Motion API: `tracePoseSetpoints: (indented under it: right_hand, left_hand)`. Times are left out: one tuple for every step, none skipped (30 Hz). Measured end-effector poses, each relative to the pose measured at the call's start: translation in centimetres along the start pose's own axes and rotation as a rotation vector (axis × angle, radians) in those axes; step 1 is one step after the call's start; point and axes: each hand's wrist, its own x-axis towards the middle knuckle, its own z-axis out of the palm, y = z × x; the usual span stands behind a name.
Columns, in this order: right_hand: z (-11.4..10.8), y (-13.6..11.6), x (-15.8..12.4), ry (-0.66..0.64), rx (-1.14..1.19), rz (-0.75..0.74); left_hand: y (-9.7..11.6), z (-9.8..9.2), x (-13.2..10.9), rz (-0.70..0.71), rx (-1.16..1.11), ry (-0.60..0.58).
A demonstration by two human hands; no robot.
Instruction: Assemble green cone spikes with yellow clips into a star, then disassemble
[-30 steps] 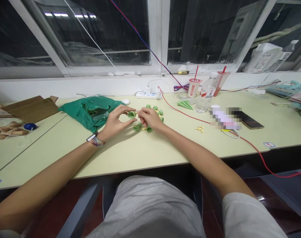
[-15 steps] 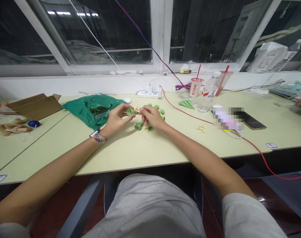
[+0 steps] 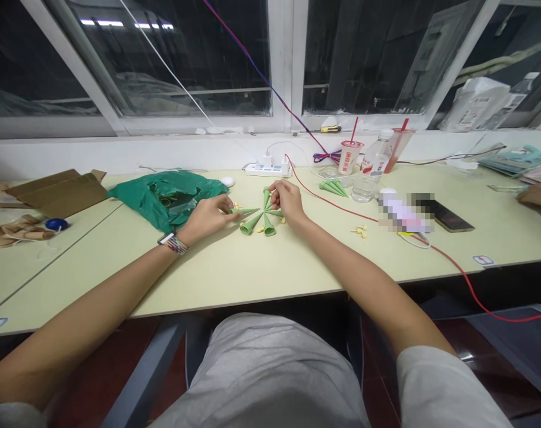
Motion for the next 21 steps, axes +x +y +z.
tracePoseSetpoints:
  right_hand:
    - [-0.01,0.07,0.06,0.005,0.002,0.006]
    - [-0.02,0.13,0.11,0.009,0.002,0.011]
    - [-0.02,0.17,0.14,0.011,0.001,0.015]
    - [-0.01,0.2,0.16,0.012,0.0,0.018]
    - [-0.01,0.21,0.16,0.012,-0.001,0.02]
    - [0.0,0.22,0.16,0.011,-0.003,0.021]
    - [0.0,0.22,0.16,0.011,-0.003,0.022]
    - [0.0,0.23,0.16,0.01,-0.004,0.023]
    - [0.01,0.24,0.16,0.011,-0.004,0.024]
    - [0.01,0.26,0.17,0.011,-0.003,0.026]
    - [0.01,0.29,0.18,0.012,-0.003,0.026]
    - [0.02,0.32,0.21,0.013,-0.002,0.026]
    - [0.02,0.36,0.23,0.014,-0.001,0.025]
    - [0.02,0.39,0.27,0.014,0.0,0.024]
    - [0.02,0.43,0.3,0.014,0.0,0.024]
    - [0.01,0.46,0.34,0.013,-0.002,0.025]
    - [0.0,0.5,0.39,0.012,-0.004,0.027]
    - [-0.01,0.55,0.43,0.01,-0.005,0.026]
    - [-0.03,0.6,0.48,0.01,-0.006,0.025]
    - [-0.05,0.66,0.53,0.008,-0.005,0.022]
    - [-0.08,0.73,0.58,0.007,-0.002,0.017]
  left_hand:
    - [0.1,-0.08,-0.01,-0.005,0.032,-0.011]
    - [0.16,-0.16,-0.01,-0.007,0.063,-0.021]
    - [0.2,-0.22,-0.01,-0.005,0.092,-0.028]
    - [0.21,-0.29,0.01,0.001,0.117,-0.037]
    - [0.2,-0.36,0.02,0.008,0.136,-0.047]
    - [0.18,-0.45,0.04,0.013,0.151,-0.06]
    - [0.16,-0.54,0.06,0.017,0.162,-0.074]
    - [0.14,-0.63,0.07,0.02,0.172,-0.088]
    - [0.13,-0.73,0.07,0.023,0.18,-0.102]
    - [0.12,-0.81,0.07,0.027,0.185,-0.115]
    - [0.11,-0.89,0.06,0.03,0.188,-0.123]
    - [0.11,-0.93,0.05,0.032,0.19,-0.125]
    - [0.1,-0.95,0.03,0.033,0.19,-0.119]
    - [0.07,-0.94,0.02,0.034,0.186,-0.107]
    - [0.02,-0.9,0.01,0.041,0.176,-0.093]
    - [-0.06,-0.83,0.02,0.056,0.157,-0.083]
    - [-0.16,-0.74,0.03,0.079,0.132,-0.079]
    - [-0.28,-0.64,0.06,0.105,0.107,-0.083]
    - [-0.41,-0.52,0.09,0.13,0.085,-0.093]
    - [-0.54,-0.4,0.13,0.152,0.068,-0.107]
    - [-0.66,-0.28,0.17,0.169,0.057,-0.12]
